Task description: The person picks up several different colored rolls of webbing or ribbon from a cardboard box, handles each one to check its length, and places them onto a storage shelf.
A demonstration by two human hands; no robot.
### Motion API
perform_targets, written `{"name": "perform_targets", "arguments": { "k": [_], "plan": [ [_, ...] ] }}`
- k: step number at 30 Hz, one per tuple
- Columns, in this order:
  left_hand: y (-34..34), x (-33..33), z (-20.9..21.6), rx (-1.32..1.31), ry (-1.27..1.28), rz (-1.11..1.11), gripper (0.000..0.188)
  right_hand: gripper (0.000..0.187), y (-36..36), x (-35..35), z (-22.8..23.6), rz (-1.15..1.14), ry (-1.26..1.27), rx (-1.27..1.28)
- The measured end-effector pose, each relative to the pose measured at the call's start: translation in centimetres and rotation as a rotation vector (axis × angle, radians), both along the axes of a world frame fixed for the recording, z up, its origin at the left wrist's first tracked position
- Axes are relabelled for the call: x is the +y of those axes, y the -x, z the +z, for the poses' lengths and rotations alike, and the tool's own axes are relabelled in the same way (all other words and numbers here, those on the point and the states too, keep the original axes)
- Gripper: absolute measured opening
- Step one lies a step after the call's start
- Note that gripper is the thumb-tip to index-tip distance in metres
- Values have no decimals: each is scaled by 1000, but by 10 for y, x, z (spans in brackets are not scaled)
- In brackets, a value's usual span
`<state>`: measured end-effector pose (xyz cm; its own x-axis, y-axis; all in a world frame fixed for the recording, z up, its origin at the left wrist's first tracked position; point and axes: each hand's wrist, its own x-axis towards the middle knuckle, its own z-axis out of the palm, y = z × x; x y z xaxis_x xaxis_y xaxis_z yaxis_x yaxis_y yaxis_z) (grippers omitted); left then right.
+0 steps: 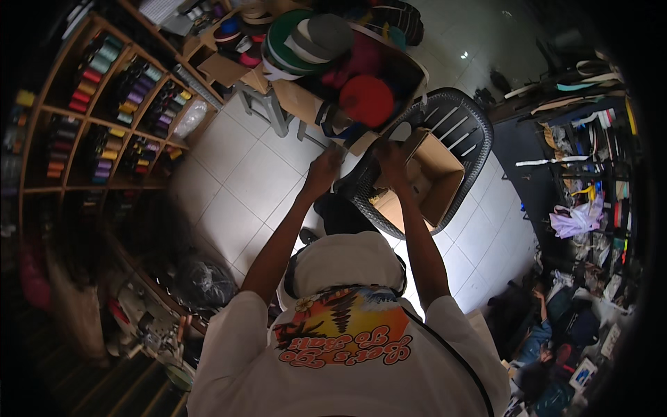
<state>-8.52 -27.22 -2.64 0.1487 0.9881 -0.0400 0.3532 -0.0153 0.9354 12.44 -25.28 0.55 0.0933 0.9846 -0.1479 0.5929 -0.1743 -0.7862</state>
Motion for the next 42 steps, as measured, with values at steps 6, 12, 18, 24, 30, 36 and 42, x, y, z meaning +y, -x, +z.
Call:
{"name": "perform_targets", "arguments": {
  "k": [6,12,18,24,30,36,42],
  "plan": [
    [-42,146,-20,54,-198,11,28,62,-17,111,-71,-179,-323,-107],
    [-67,210,-74,367,-216,118,42,76,-30,175,-112,-314,-43,-194],
    [-66,241,-78,425,-5,-210,28,76,-32,192,-119,-360,98,-181],
    [-59,245,-41,255,198,-112,20,65,-22,190,-73,-521,48,-165],
    [-45,260,-12,86,104,-102,26,49,-7,187,0,-687,-148,-100],
    [-32,243,39,-378,238,-218,31,47,2,142,42,-891,-219,313],
    [-23,250,44,-486,473,-383,39,41,24,122,66,-958,-264,453]
  ]
}}
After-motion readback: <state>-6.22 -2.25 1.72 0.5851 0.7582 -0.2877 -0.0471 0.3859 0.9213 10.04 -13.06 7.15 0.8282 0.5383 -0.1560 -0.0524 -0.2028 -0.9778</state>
